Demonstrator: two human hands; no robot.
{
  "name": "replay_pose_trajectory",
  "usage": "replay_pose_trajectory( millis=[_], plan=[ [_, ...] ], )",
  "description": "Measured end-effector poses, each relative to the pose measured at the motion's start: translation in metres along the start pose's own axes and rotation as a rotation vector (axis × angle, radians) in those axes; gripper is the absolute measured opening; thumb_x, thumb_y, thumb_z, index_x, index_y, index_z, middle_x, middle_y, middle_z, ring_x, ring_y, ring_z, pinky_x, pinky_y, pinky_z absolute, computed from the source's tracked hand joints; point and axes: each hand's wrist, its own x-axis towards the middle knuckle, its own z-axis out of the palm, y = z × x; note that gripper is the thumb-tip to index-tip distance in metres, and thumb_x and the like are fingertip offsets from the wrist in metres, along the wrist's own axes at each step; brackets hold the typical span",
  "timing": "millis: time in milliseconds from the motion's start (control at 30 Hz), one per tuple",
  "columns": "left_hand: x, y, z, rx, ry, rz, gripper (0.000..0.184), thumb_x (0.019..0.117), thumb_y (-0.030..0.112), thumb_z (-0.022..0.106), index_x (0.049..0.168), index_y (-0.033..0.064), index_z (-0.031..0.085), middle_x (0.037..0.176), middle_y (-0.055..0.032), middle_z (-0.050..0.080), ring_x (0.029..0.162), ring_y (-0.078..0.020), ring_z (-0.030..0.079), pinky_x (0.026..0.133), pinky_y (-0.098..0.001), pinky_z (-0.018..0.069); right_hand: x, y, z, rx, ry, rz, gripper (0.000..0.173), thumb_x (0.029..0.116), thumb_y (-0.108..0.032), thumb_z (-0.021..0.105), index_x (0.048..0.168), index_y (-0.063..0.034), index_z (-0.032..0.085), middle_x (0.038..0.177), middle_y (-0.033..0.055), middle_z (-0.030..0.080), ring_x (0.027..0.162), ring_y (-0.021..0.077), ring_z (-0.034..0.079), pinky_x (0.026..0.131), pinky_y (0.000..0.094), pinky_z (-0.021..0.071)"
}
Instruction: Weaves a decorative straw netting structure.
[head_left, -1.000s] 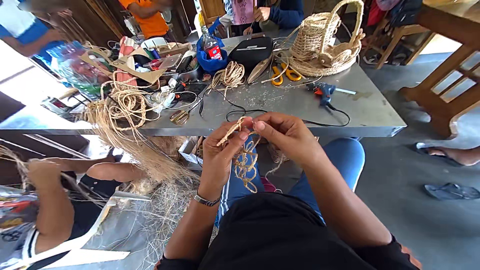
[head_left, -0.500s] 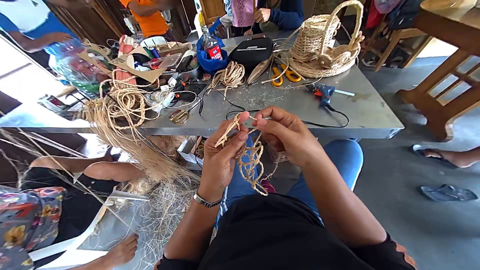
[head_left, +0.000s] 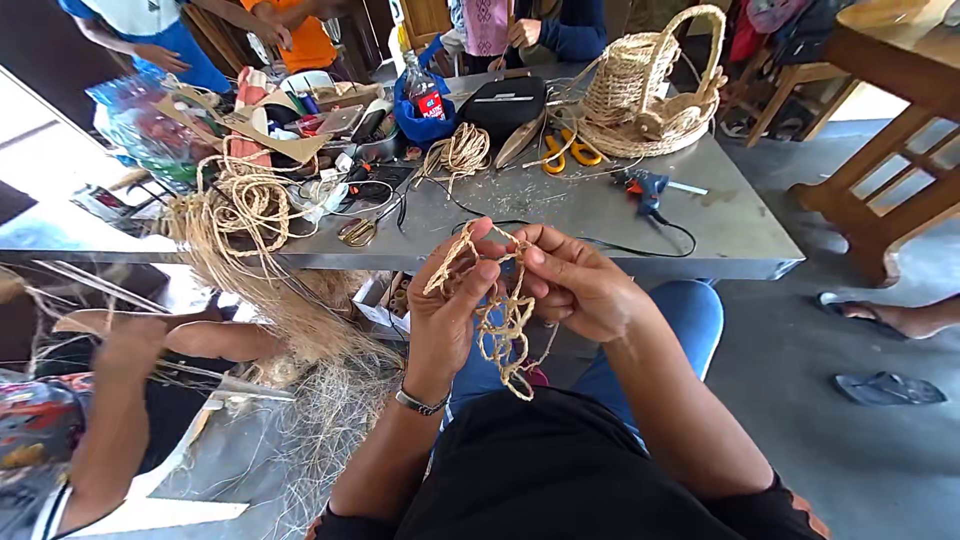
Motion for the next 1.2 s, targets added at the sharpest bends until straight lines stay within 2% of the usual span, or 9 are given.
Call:
replay_pose_trajectory(
  millis=[100,233,300,400,567,633,800,1100,1200],
  plan=[
    [0.0,-0.002,-0.001,0.059,0.016,0.03,0.035,0.1001,0.011,0.065,0.135,0.01,0.064,0.113,-0.0059,0.071,0.075,-0.0052,0.064,0.064,-0.0188,0.0544,-0.001,0.0,0.003,-0.086,0.084,-0.043,0.011,0.103,-0.016,0.059,0.112,-0.012,0.064,0.066,-0.0038,0.053,0.046,-0.0024,0.041,0.042,0.0115,0.0346],
    [-0.004,-0.004,0.0,0.144,0.058,0.082,0.034,0.0997,0.012,0.066,0.133,0.0114,0.066,0.111,-0.0043,0.073,0.096,-0.0127,0.07,0.086,-0.0292,0.0588,-0.004,-0.002,0.004,-0.238,0.217,-0.075,0.01,0.0986,-0.013,0.067,0.106,-0.0083,0.071,0.065,-0.003,0.06,0.044,-0.0035,0.04,0.04,0.0119,0.0334],
    [-0.006,-0.005,0.002,0.121,0.043,0.095,0.035,0.0997,0.011,0.065,0.135,0.0104,0.065,0.112,-0.0042,0.074,0.1,-0.0144,0.071,0.091,-0.0318,0.0592,-0.005,-0.003,0.002,-0.272,0.237,-0.088,0.01,0.0966,-0.013,0.07,0.104,-0.0079,0.074,0.069,-0.002,0.065,0.046,-0.0031,0.043,0.041,0.0121,0.0355],
    [-0.006,-0.005,0.005,0.047,0.023,0.078,0.035,0.1004,0.009,0.064,0.136,0.0092,0.064,0.112,-0.0051,0.073,0.099,-0.0147,0.071,0.09,-0.0319,0.0595,-0.009,-0.004,-0.002,-0.305,0.195,-0.095,0.014,0.0975,-0.018,0.07,0.106,-0.0092,0.076,0.079,-0.0014,0.07,0.051,-0.0029,0.047,0.044,0.012,0.0379],
    [-0.004,-0.002,0.007,-0.041,-0.006,0.05,0.035,0.1021,0.008,0.061,0.137,0.0082,0.062,0.113,-0.0065,0.072,0.093,-0.0148,0.072,0.083,-0.03,0.0614,-0.012,-0.007,0.001,-0.283,0.202,-0.081,0.031,0.1074,-0.028,0.05,0.112,-0.0102,0.074,0.057,-0.0094,0.042,0.045,-0.0023,0.036,0.043,0.0131,0.0317],
    [-0.004,-0.001,0.007,-0.003,-0.005,0.066,0.036,0.1022,0.009,0.061,0.138,0.009,0.062,0.113,-0.0053,0.071,0.09,-0.0121,0.07,0.081,-0.0275,0.0607,-0.011,-0.008,0.003,-0.305,0.226,-0.089,0.025,0.1074,-0.025,0.051,0.116,-0.0111,0.07,0.061,-0.0075,0.044,0.046,-0.0012,0.037,0.043,0.0129,0.0337],
    [-0.005,-0.002,0.008,-0.003,-0.003,0.068,0.035,0.1013,0.009,0.062,0.136,0.0096,0.063,0.11,-0.0037,0.071,0.087,-0.0104,0.069,0.079,-0.0264,0.0597,-0.012,-0.007,0.003,-0.32,0.242,-0.16,0.011,0.1013,-0.016,0.063,0.108,-0.0109,0.071,0.064,-0.0054,0.054,0.046,-0.0026,0.039,0.042,0.0124,0.0343],
    [-0.004,0.0,0.011,0.042,-0.018,0.103,0.032,0.1017,0.01,0.062,0.133,0.0108,0.066,0.109,-0.002,0.072,0.087,-0.0083,0.068,0.079,-0.0252,0.0594,-0.017,-0.008,0.005,-0.39,0.24,-0.216,0.013,0.0966,-0.013,0.071,0.106,-0.0079,0.078,0.071,-0.004,0.067,0.047,-0.0038,0.044,0.043,0.012,0.0365],
    [-0.005,0.001,0.011,0.056,-0.026,0.106,0.036,0.1017,0.01,0.062,0.138,0.011,0.063,0.11,-0.0031,0.072,0.087,-0.0089,0.069,0.079,-0.0253,0.0596,-0.019,-0.008,0.005,-0.446,0.253,-0.22,0.02,0.0988,-0.017,0.068,0.117,-0.0099,0.073,0.064,-0.0045,0.06,0.046,-0.003,0.042,0.042,0.0121,0.0359]
  ],
)
